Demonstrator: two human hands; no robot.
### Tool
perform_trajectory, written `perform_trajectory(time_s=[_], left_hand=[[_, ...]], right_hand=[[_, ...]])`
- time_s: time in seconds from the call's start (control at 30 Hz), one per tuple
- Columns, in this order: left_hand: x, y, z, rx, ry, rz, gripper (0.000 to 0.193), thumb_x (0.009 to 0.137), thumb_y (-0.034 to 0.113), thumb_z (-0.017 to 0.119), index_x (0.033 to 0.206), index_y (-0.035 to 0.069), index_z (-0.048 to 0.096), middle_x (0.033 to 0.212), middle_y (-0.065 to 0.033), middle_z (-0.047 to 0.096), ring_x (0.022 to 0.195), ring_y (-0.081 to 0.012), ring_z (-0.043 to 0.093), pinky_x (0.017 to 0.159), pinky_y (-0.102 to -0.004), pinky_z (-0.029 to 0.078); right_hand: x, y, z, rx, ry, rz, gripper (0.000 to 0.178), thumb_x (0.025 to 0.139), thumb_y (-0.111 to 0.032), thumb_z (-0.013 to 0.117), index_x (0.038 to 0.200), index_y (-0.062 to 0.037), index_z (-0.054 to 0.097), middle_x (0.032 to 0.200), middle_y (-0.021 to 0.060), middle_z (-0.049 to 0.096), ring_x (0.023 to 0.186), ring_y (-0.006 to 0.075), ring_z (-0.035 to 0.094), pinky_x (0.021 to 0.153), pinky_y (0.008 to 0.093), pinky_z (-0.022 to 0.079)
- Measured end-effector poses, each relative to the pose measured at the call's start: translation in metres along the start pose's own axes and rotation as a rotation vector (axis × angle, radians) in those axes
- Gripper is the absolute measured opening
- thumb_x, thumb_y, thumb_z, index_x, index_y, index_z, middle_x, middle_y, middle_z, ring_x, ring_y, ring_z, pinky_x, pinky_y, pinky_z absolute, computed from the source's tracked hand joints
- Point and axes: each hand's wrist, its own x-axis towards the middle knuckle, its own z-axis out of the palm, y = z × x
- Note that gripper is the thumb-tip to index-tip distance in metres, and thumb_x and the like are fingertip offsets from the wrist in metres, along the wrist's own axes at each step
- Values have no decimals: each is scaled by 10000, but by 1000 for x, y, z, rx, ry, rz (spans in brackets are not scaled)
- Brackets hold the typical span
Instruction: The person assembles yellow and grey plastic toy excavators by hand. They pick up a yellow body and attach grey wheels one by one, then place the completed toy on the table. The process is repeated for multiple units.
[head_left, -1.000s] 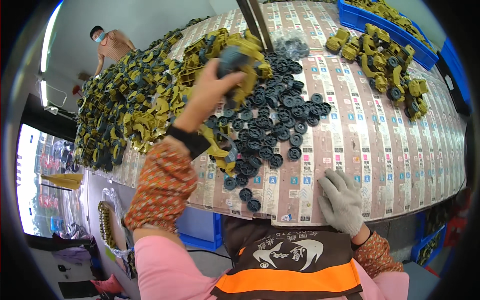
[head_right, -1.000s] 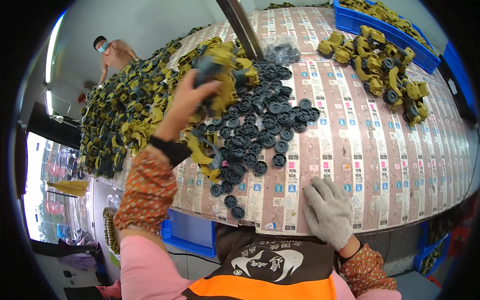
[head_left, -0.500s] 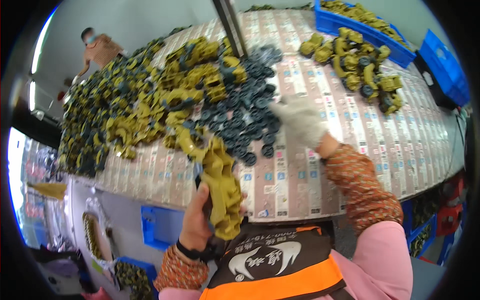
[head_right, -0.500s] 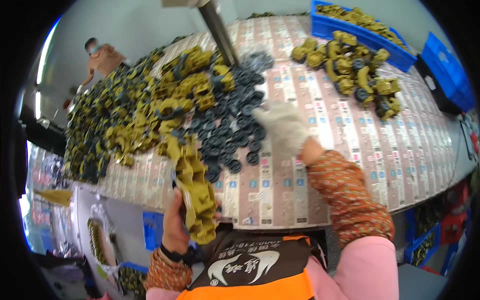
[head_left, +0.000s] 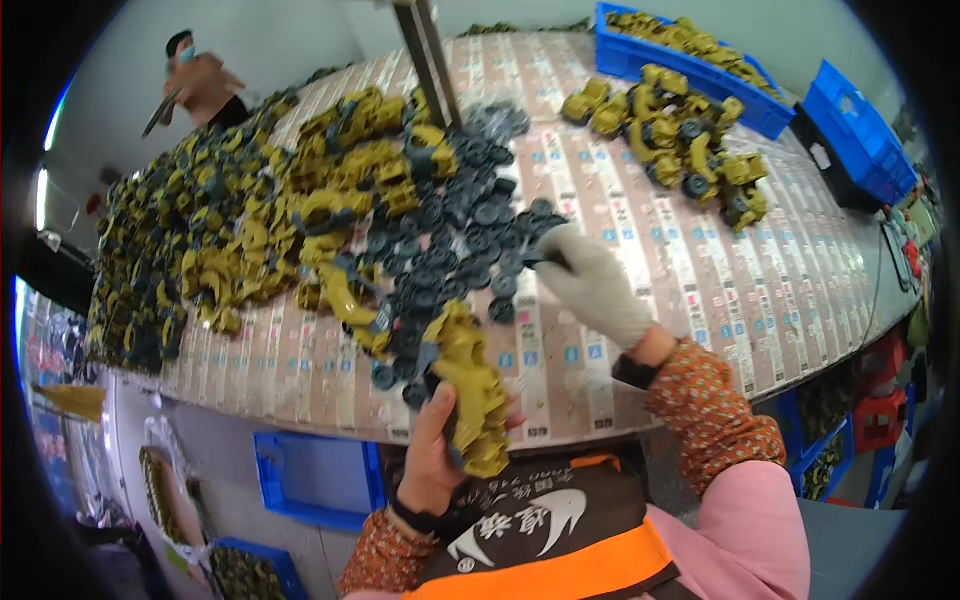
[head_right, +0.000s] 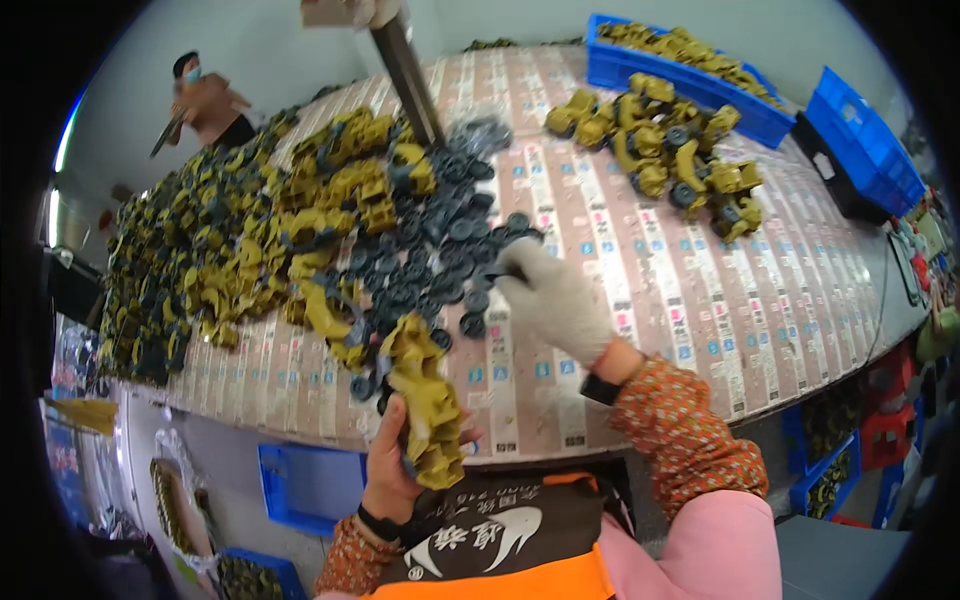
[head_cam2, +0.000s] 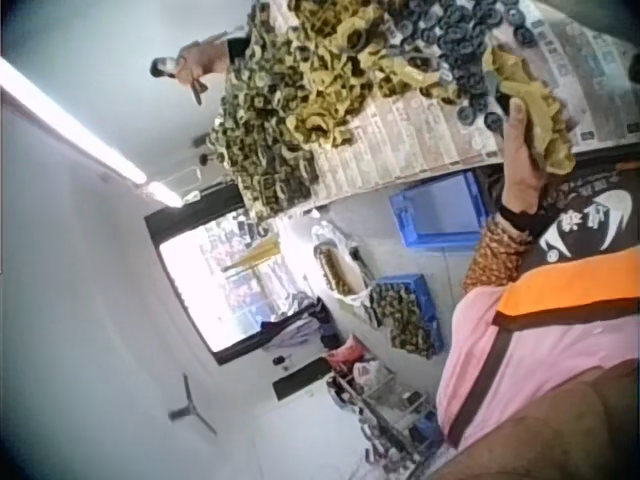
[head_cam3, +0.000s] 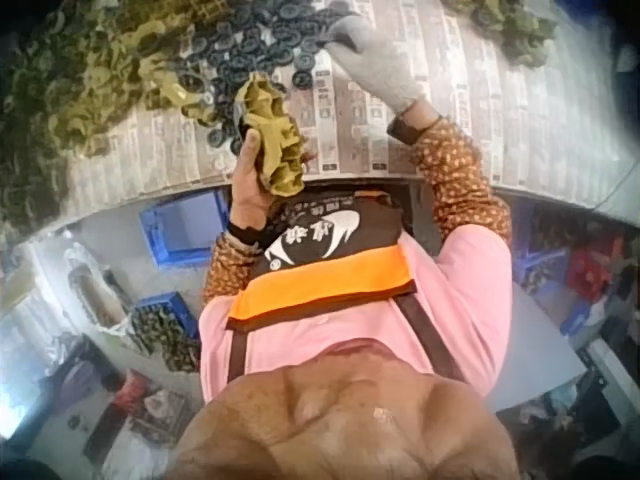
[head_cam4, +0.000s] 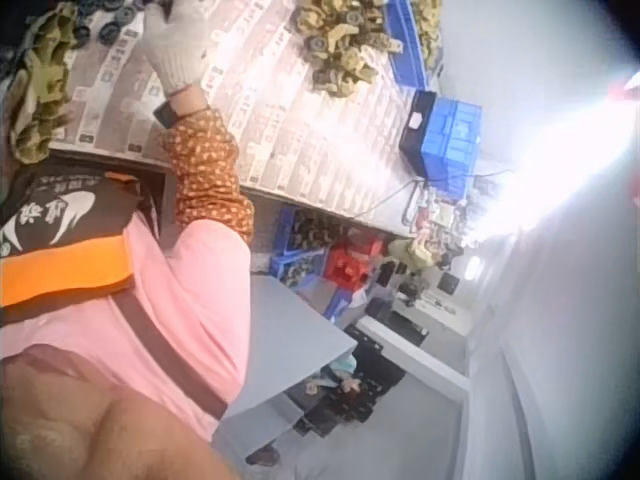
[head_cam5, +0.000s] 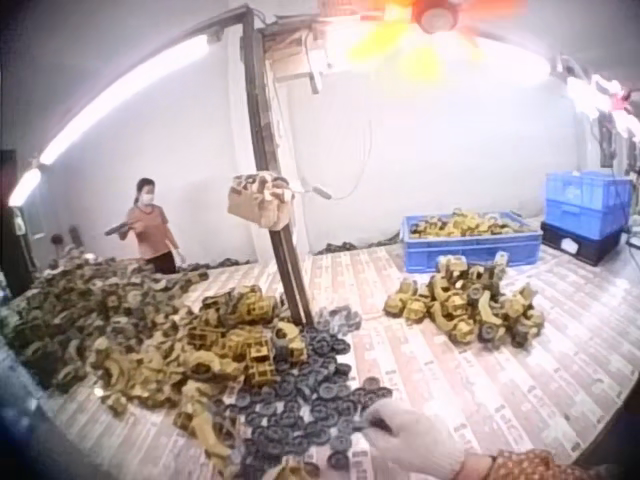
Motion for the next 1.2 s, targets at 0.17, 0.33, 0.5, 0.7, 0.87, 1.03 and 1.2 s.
perform_trajectory(time_s=[0.17, 0.33, 0.5, 0.7, 0.87, 1.03, 1.2], left_hand=[[16, -12, 1, -77, -33, -123, 629, 1090, 525, 587, 1492, 42, 548, 1316, -161, 708, 1140, -333, 733, 993, -467, 609], [19, -16, 6, -68, 58, -75, 624, 1072, 507, 643, 1483, 47, 548, 1288, -146, 700, 1149, -281, 721, 1008, -470, 609], [21, -22, 6, 61, 123, 55, 567, 1060, 317, 724, 1505, 65, 481, 1276, -127, 686, 1118, -238, 726, 963, -409, 627], [20, -30, 7, 288, 153, 228, 550, 1065, 258, 706, 1523, 96, 448, 1359, -113, 652, 1184, -263, 713, 957, -456, 653], [17, -27, 5, 206, 135, 160, 552, 1070, 223, 690, 1544, 93, 438, 1406, -131, 638, 1228, -272, 694, 966, -462, 645], [19, -27, 1, 267, 94, 172, 634, 1070, 252, 684, 1595, 53, 391, 1496, -168, 593, 1318, -321, 648, 1003, -480, 624], [15, -16, 1, -67, -70, -40, 767, 1092, 471, 605, 1659, 44, 315, 1584, -200, 514, 1359, -366, 619, 1035, -491, 609]], right_hand=[[-60, -34, -22, 530, -204, 512, 330, 1025, -102, 662, 1324, 35, 625, 1075, 113, 752, 896, 152, 732, 774, 295, 609], [-103, -40, 0, 652, -192, 489, 354, 1034, -76, 701, 1362, 40, 637, 1150, 113, 764, 958, 117, 725, 806, 253, 595], [-117, -49, 20, 663, -65, 433, 308, 1034, -34, 684, 1329, 40, 642, 1149, 113, 763, 1042, 140, 741, 868, 276, 604], [-122, -53, 26, 584, -38, 395, 281, 1037, -32, 674, 1307, 42, 641, 1133, 109, 758, 1022, 139, 736, 860, 278, 598], [-119, -54, 22, 623, -14, 465, 277, 1035, -47, 679, 1297, 39, 650, 1121, 96, 757, 1007, 126, 728, 851, 275, 588], [-111, -50, 17, 558, 5, 450, 280, 1028, -52, 682, 1295, 30, 657, 1128, 90, 752, 970, 116, 715, 851, 281, 583], [-108, -45, 15, 494, 47, 403, 284, 1030, -62, 672, 1301, 21, 661, 1121, 79, 742, 981, 110, 701, 865, 283, 576]])
